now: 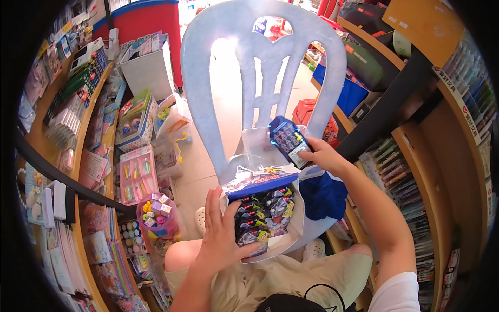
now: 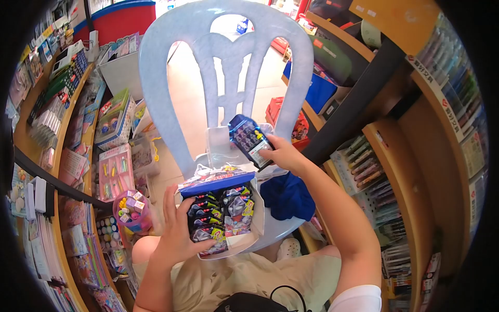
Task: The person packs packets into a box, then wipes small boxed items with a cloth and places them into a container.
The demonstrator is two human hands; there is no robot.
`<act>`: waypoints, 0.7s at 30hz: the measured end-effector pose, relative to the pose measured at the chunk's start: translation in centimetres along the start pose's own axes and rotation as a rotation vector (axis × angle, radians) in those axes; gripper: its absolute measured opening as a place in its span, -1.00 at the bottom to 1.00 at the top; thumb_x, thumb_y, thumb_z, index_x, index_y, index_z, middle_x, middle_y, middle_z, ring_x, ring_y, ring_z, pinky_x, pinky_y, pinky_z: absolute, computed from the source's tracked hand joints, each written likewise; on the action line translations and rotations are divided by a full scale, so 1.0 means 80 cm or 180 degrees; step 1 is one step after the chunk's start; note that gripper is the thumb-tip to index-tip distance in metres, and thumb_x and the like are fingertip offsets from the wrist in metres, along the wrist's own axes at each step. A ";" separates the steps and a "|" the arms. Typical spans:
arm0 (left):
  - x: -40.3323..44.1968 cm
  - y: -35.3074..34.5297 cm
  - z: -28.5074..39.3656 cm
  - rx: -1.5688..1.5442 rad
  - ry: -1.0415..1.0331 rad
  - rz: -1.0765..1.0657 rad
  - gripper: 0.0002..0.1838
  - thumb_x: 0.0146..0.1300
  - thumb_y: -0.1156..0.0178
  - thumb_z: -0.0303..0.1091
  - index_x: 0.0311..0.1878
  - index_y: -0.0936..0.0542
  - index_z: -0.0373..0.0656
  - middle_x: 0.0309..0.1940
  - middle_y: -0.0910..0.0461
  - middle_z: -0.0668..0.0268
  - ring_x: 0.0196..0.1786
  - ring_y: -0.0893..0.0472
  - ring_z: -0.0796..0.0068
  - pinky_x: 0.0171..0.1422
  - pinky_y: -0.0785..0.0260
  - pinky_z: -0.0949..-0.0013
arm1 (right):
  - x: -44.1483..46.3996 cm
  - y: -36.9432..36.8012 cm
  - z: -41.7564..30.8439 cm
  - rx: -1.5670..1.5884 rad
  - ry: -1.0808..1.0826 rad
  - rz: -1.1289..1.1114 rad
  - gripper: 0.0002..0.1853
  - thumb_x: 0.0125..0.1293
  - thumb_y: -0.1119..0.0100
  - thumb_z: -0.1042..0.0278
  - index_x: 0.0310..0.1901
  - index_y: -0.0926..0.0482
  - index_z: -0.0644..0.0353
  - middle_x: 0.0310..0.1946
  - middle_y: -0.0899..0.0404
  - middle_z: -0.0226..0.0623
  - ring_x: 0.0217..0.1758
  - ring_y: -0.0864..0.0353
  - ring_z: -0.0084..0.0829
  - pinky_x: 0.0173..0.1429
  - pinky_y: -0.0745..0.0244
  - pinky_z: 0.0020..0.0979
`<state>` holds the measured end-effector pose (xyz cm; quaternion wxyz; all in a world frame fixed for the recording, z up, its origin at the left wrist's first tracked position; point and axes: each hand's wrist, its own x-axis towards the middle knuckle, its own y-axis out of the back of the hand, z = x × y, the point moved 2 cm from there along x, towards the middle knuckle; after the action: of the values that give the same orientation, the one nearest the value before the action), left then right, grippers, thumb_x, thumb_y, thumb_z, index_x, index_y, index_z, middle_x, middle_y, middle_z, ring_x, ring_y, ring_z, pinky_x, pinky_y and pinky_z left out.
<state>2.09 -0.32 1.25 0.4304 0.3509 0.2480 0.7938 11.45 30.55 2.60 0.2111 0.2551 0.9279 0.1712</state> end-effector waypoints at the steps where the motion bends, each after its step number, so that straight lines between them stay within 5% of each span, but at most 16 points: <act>1: 0.000 0.000 0.001 -0.0001 0.0006 0.0002 0.07 -0.36 -0.55 -0.16 0.26 -0.15 -0.21 0.38 0.20 -0.24 0.44 0.15 -0.28 0.44 0.15 -0.11 | -0.013 0.009 0.000 0.0152 0.0112 0.0115 -0.63 0.22 -0.17 0.46 0.06 -0.44 0.33 -0.14 -0.56 -0.33 -0.12 -0.53 -0.54 0.02 -0.41 -0.48; 9: -0.001 0.000 0.003 -0.0084 -0.0053 0.0088 0.03 -0.32 -0.54 -0.16 0.24 -0.16 -0.21 0.38 0.16 -0.20 0.43 0.13 -0.27 0.43 0.09 -0.11 | -0.144 0.008 -0.013 0.0682 0.0919 0.1175 -0.80 0.14 -0.25 0.55 -0.22 -0.46 0.22 -0.28 -0.60 -0.37 -0.30 -0.56 -0.64 -0.16 -0.48 -0.56; 12: 0.000 0.000 0.004 -0.0024 -0.0047 0.0071 0.03 -0.32 -0.54 -0.17 0.24 -0.16 -0.21 0.38 0.16 -0.20 0.43 0.14 -0.26 0.43 0.10 -0.11 | -0.179 -0.040 0.008 -0.0419 0.1191 0.1817 -0.76 0.06 -0.30 0.52 -0.37 -0.38 0.16 -0.49 -0.46 -0.51 -0.49 -0.38 -0.71 -0.45 -0.31 -0.62; 13: 0.001 0.000 0.005 -0.0039 -0.0041 0.0064 0.03 -0.32 -0.54 -0.17 0.24 -0.16 -0.21 0.38 0.17 -0.20 0.44 0.14 -0.26 0.43 0.11 -0.11 | -0.191 -0.062 -0.002 -0.0654 0.1299 0.2050 -0.74 0.03 -0.33 0.48 -0.49 -0.34 0.17 -0.64 -0.33 -0.41 -0.64 -0.32 -0.60 -0.56 -0.25 -0.52; 15: 0.001 0.001 0.005 -0.0061 -0.0028 0.0040 0.02 -0.32 -0.54 -0.18 0.23 -0.17 -0.21 0.38 0.17 -0.20 0.44 0.15 -0.25 0.44 0.11 -0.11 | -0.197 -0.102 0.013 -0.1410 0.1610 0.1895 -0.79 -0.05 -0.23 0.54 -0.47 -0.35 0.19 -0.59 -0.34 -0.15 -0.60 -0.40 -0.10 -0.52 -0.34 -0.25; 19: 0.001 -0.002 0.003 0.0010 -0.0017 0.0047 0.04 -0.36 -0.55 -0.16 0.23 -0.18 -0.19 0.38 0.17 -0.19 0.44 0.12 -0.23 0.44 0.09 -0.05 | -0.181 -0.167 0.034 -0.1521 0.1209 0.1246 -0.68 0.03 -0.20 0.38 -0.20 -0.31 0.19 -0.40 -0.38 -0.11 -0.46 -0.49 -0.01 -0.45 -0.42 -0.11; 21: 0.001 -0.001 0.005 -0.0050 -0.0005 0.0030 0.02 -0.33 -0.54 -0.17 0.23 -0.17 -0.20 0.38 0.18 -0.20 0.44 0.16 -0.25 0.44 0.12 -0.11 | -0.175 -0.183 0.026 -0.1597 0.1291 0.0927 -0.73 0.08 -0.19 0.37 -0.24 -0.33 0.21 -0.39 -0.41 -0.07 -0.45 -0.50 -0.01 -0.43 -0.43 -0.11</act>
<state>2.36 -0.17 1.49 0.4296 0.3492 0.2398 0.7975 17.49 11.48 -1.12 0.0521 0.2858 0.8339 0.4693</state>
